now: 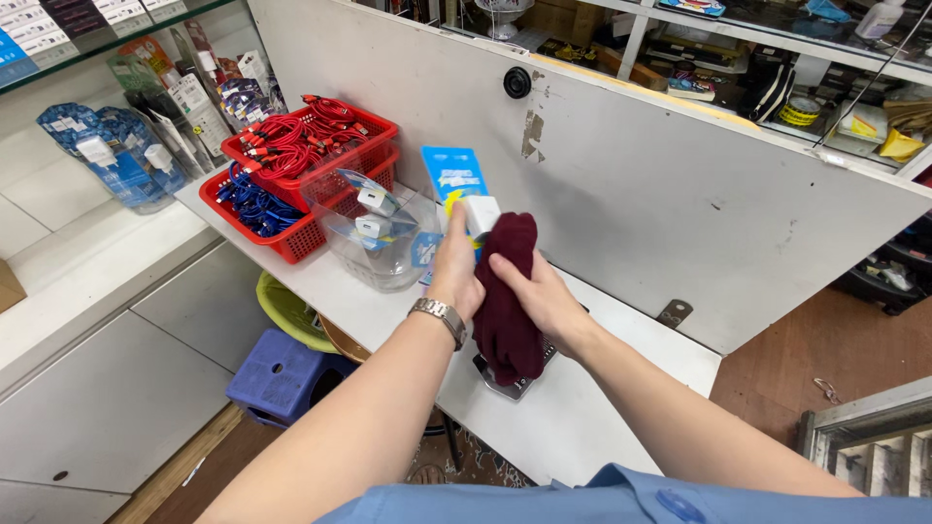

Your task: The person wipes a white countertop with a maroon cloth, then picks up several packaged phone chargers and wipes each package individually. The person places the cleaned packages into a clear plastic container on the counter.

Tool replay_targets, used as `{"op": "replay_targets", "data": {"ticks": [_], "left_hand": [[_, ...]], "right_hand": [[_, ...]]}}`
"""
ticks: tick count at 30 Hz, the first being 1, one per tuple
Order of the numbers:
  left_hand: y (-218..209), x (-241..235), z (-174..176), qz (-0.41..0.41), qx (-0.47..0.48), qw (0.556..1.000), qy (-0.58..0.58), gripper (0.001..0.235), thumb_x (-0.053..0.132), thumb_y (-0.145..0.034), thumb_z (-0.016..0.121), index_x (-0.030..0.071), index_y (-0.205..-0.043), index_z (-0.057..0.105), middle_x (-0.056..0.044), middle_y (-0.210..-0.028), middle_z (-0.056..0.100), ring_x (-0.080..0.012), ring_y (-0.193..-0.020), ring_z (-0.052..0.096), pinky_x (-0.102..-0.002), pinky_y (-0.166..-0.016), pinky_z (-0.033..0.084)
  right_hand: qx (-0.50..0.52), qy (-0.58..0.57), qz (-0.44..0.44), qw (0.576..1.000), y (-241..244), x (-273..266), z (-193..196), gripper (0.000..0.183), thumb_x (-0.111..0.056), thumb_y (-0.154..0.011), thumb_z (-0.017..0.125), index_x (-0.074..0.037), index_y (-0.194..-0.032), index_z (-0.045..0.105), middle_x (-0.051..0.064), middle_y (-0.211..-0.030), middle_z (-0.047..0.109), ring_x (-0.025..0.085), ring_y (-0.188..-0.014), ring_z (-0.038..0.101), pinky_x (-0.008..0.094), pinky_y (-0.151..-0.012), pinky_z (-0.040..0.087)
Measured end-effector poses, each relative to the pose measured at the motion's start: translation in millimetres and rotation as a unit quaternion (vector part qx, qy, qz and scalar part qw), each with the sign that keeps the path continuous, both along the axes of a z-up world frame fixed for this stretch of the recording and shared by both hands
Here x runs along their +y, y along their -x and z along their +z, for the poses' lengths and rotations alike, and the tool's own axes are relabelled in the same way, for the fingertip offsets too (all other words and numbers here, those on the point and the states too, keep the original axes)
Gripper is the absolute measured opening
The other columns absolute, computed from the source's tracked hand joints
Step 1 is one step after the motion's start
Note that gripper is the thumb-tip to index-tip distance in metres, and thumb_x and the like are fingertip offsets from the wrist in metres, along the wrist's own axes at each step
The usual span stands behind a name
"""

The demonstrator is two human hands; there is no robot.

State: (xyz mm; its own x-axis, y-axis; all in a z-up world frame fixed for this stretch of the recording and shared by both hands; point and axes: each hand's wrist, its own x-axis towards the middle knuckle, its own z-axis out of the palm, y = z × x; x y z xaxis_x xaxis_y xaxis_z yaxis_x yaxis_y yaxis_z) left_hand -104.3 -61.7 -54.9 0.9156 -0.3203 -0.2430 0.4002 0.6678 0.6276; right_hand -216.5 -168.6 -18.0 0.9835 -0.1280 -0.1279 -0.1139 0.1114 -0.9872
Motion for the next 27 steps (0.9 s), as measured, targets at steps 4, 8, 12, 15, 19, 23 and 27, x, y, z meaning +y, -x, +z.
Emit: {"op": "replay_targets", "data": {"ticks": [4, 8, 12, 15, 19, 23, 27], "left_hand": [[16, -6, -7, -0.019, -0.095, 0.990, -0.104, 0.047, 0.031, -0.094, 0.071, 0.004, -0.131, 0.062, -0.008, -0.125, 0.070, -0.0184, -0.113, 0.067, -0.036, -0.096, 0.053], [12, 1, 1, -0.055, -0.121, 0.986, -0.101, 0.046, 0.019, -0.087, 0.076, 0.005, -0.128, 0.061, -0.007, -0.120, 0.072, -0.0180, -0.108, 0.069, -0.036, -0.092, 0.056], [7, 8, 12, -0.067, -0.078, 0.993, -0.054, 0.044, 0.019, -0.089, 0.075, 0.005, -0.129, 0.062, -0.009, -0.119, 0.071, -0.0212, -0.107, 0.068, -0.039, -0.089, 0.055], [10, 7, 14, -0.047, -0.051, 0.997, -0.030, 0.042, 0.018, -0.089, 0.073, 0.006, -0.128, 0.062, -0.008, -0.119, 0.072, -0.0211, -0.108, 0.070, -0.038, -0.090, 0.059], [13, 8, 19, -0.078, -0.060, 0.994, -0.039, 0.041, 0.018, -0.091, 0.073, 0.006, -0.128, 0.061, -0.008, -0.119, 0.071, -0.0203, -0.107, 0.070, -0.038, -0.090, 0.058], [9, 29, 25, -0.126, -0.081, 0.986, -0.077, 0.043, 0.019, -0.089, 0.074, 0.005, -0.128, 0.062, -0.011, -0.116, 0.072, -0.0230, -0.107, 0.069, -0.039, -0.089, 0.058], [15, 38, 20, -0.116, -0.123, 0.944, -0.282, 0.046, 0.017, -0.083, 0.074, 0.009, -0.127, 0.062, -0.007, -0.113, 0.073, -0.0212, -0.101, 0.070, -0.038, -0.082, 0.056]], "right_hand": [[0.015, -0.051, -0.011, 0.999, -10, -4, -17, 0.050, -0.021, -0.090, 0.071, -0.005, -0.134, 0.052, 0.009, -0.122, 0.070, 0.018, -0.108, 0.070, 0.034, -0.089, 0.060], [0.005, -0.041, -0.017, 0.999, -24, -30, -18, 0.046, -0.014, -0.088, 0.071, -0.003, -0.131, 0.056, 0.013, -0.120, 0.070, 0.021, -0.103, 0.071, 0.037, -0.086, 0.061], [0.003, -0.015, -0.050, 0.999, -34, -39, -9, 0.039, -0.013, -0.091, 0.067, 0.000, -0.127, 0.062, 0.014, -0.116, 0.072, 0.022, -0.098, 0.072, 0.037, -0.083, 0.062], [-0.080, 0.046, -0.012, 0.996, -35, -28, -7, 0.043, -0.010, -0.087, 0.073, -0.004, -0.127, 0.058, 0.009, -0.116, 0.071, 0.017, -0.101, 0.069, 0.033, -0.086, 0.059], [-0.014, -0.012, -0.010, 1.000, -35, -26, -5, 0.042, -0.011, -0.085, 0.074, -0.007, -0.124, 0.059, 0.007, -0.113, 0.072, 0.017, -0.098, 0.071, 0.034, -0.082, 0.061], [0.027, -0.039, -0.043, 0.998, -32, -44, 0, 0.039, -0.016, -0.090, 0.071, -0.001, -0.125, 0.061, 0.012, -0.113, 0.072, 0.022, -0.098, 0.072, 0.038, -0.084, 0.061], [0.038, -0.136, -0.005, 0.990, -35, -44, 9, 0.042, -0.024, -0.094, 0.067, -0.003, -0.129, 0.058, 0.012, -0.115, 0.069, 0.023, -0.100, 0.070, 0.040, -0.082, 0.061]]}}
